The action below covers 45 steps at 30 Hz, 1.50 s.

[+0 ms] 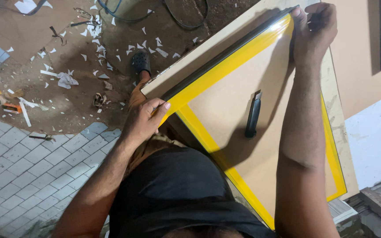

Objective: The person applies yellow tape along the edges of a rectangular board, using a utility knife to cut the tape at corners and ends. They smooth the tape down and repeat the process on multiple sides of the board.

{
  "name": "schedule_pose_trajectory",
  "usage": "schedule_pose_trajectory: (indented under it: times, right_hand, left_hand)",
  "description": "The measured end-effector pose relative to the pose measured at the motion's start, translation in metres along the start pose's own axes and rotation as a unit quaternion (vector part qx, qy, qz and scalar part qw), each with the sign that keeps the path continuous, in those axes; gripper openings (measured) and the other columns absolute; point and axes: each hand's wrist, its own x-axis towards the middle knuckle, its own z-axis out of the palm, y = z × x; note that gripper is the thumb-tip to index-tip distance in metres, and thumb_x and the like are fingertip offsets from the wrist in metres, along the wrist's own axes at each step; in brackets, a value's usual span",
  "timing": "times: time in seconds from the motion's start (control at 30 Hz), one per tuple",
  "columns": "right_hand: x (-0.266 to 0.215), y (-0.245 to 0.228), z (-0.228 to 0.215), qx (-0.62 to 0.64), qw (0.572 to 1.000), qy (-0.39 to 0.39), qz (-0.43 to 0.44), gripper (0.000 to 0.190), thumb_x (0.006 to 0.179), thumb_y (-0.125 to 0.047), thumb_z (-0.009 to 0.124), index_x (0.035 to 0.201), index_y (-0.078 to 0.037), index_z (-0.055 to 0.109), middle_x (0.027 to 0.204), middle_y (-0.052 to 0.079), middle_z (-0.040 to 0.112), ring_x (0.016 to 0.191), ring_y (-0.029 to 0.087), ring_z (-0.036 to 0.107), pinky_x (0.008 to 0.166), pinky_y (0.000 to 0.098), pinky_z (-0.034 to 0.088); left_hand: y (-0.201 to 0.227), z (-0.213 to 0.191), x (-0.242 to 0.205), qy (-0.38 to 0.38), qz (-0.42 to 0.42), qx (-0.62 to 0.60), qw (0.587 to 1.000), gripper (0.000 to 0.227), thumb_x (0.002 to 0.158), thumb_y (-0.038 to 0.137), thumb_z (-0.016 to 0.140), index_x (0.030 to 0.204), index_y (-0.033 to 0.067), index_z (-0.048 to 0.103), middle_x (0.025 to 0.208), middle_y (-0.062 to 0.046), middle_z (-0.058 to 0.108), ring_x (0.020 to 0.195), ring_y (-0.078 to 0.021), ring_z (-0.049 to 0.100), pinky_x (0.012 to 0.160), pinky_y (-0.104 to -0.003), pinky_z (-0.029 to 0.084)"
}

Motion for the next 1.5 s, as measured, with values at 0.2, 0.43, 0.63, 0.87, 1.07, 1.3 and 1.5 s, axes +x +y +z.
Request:
schedule_pose_trajectory:
  times: [0.2,0.43,0.63,0.87,1.07,1.3,1.5]
  right_hand:
    - [-0.002,0.0,-0.003,-0.092,0.995,0.017,0.02,0.037,0.101,-0.028,0.087,0.117,-0.002,0.066,0.105,0.006,0.071,0.09,0.015,0.066,0.081,0.032,0.056]
    - [-0.013,-0.036,0.017,-0.346,0.931,0.069,0.096,0.067,0.097,-0.047,0.088,0.142,-0.013,0.052,0.137,0.012,0.058,0.128,0.03,0.054,0.108,0.0645,0.026]
    - [-0.125,-0.161,0.089,-0.357,0.929,-0.022,0.098,0.106,0.097,-0.056,0.085,0.164,-0.005,0.022,0.168,0.032,0.004,0.157,0.049,0.012,0.118,0.076,0.003]
    - [-0.202,-0.241,0.148,-0.299,0.946,-0.087,0.085,0.118,0.082,-0.059,0.088,0.164,-0.005,0.022,0.169,0.033,0.005,0.155,0.049,0.017,0.122,0.0692,0.007]
    - [-0.201,-0.214,0.07,-0.333,0.94,0.02,0.073,0.096,0.09,-0.046,0.091,0.158,-0.007,0.037,0.162,0.033,0.027,0.148,0.048,0.032,0.119,0.0625,0.026]
    - [-0.203,-0.211,0.02,-0.215,0.925,-0.076,0.303,0.051,0.088,-0.039,0.081,0.118,-0.002,0.064,0.095,0.015,0.073,0.085,0.029,0.07,0.077,0.0407,0.055]
    - [-0.211,-0.257,0.072,-0.168,0.958,-0.227,0.043,0.03,0.101,-0.029,0.068,0.12,-0.005,0.069,0.095,0.017,0.075,0.083,0.034,0.073,0.07,0.0421,0.056]
  left_hand:
    - [-0.013,0.002,0.004,0.004,-0.007,-0.017,1.0,0.039,0.102,0.041,0.059,0.109,0.0053,0.072,0.067,-0.007,0.07,0.046,-0.0113,0.064,0.041,-0.027,0.051]
    - [-0.03,0.006,0.013,-0.017,0.015,-0.052,0.998,0.04,0.102,0.042,0.06,0.106,0.0037,0.07,0.069,-0.003,0.066,0.049,-0.0087,0.063,0.04,-0.026,0.052]
    - [-0.032,0.004,0.019,-0.035,0.009,-0.032,0.999,0.039,0.1,0.042,0.059,0.108,0.0054,0.068,0.062,-0.002,0.062,0.047,-0.0098,0.064,0.04,-0.027,0.051]
    - [-0.034,0.004,0.02,-0.025,0.034,-0.011,0.999,0.04,0.1,0.043,0.061,0.106,0.0037,0.066,0.065,-0.004,0.064,0.05,-0.0144,0.068,0.041,-0.03,0.054]
    - [-0.039,0.006,0.017,0.044,0.144,0.072,0.986,0.041,0.104,0.043,0.064,0.097,0.003,0.071,0.065,-0.009,0.066,0.054,-0.0185,0.066,0.05,-0.033,0.048]
    - [-0.051,0.012,0.021,0.043,0.176,-0.015,0.983,0.038,0.104,0.038,0.057,0.097,0.0017,0.067,0.077,-0.007,0.066,0.051,-0.0169,0.068,0.046,-0.034,0.052]
    - [-0.064,0.018,0.036,0.024,0.172,0.034,0.984,0.039,0.105,0.039,0.056,0.097,0.0029,0.069,0.08,-0.011,0.068,0.065,-0.0224,0.07,0.061,-0.039,0.053]
